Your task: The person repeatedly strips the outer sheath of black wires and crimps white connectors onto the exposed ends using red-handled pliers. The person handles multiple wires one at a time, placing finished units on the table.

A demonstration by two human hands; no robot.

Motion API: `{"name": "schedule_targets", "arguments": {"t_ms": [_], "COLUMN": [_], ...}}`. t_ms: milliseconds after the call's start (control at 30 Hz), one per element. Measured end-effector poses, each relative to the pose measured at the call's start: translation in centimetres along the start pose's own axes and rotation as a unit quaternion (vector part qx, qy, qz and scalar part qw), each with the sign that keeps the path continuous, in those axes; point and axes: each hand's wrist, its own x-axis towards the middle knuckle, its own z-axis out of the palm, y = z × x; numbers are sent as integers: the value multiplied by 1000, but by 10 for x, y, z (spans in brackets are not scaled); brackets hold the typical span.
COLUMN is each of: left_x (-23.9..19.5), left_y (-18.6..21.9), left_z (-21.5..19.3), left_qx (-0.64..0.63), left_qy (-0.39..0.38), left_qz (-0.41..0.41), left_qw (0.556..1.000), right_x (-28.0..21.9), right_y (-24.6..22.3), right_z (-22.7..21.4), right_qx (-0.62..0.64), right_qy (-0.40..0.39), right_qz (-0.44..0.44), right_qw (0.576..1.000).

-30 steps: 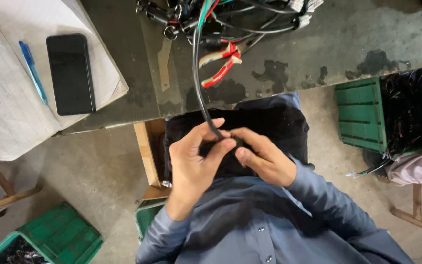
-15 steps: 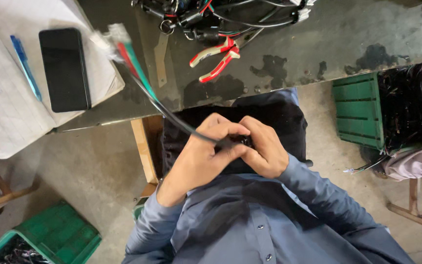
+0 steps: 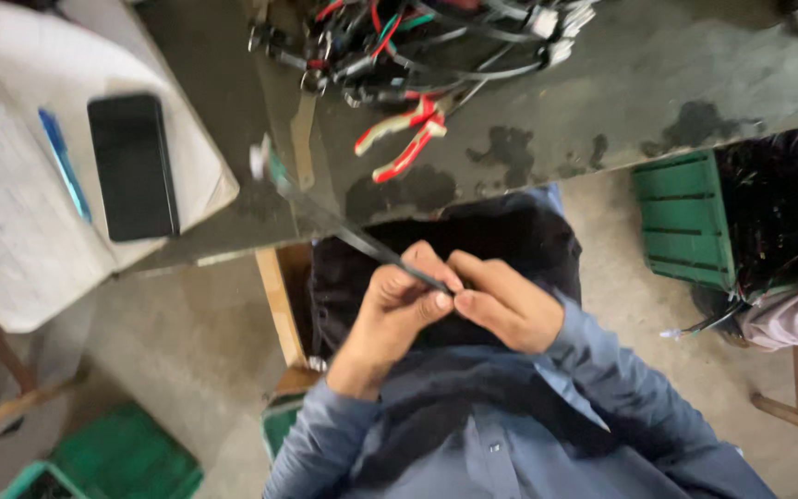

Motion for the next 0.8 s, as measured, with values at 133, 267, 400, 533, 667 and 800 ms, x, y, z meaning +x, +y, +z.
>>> {"name": "schedule_targets", "arguments": {"t_ms": [133, 267, 400, 533, 667, 800], "left_x": [16, 67, 111, 69, 11, -8], "left_y": [21, 38, 24, 26, 26, -11], "left_z": [4, -19, -27, -19, -6, 13], "left_qx": [329, 583, 735, 708, 318, 349], "left_qy": [-30, 63, 166, 172, 125, 65], "left_qz": [-5, 247, 187, 170, -20, -94], "left_qw": [944, 771, 630, 664, 940, 930], "right_x": [-9, -6, 15, 9, -4, -11], "right_y": [12, 23, 24, 22, 7, -13], "right_z": [-11, -19, -17, -16, -33, -34], "right_qx": [63, 24, -121, -85, -87, -3], "right_qy": [19, 143, 261, 217, 163, 115], "right_qz": [-113, -98, -64, -32, -51, -60], "right_qw": [991, 985, 956, 972, 981, 992]}}
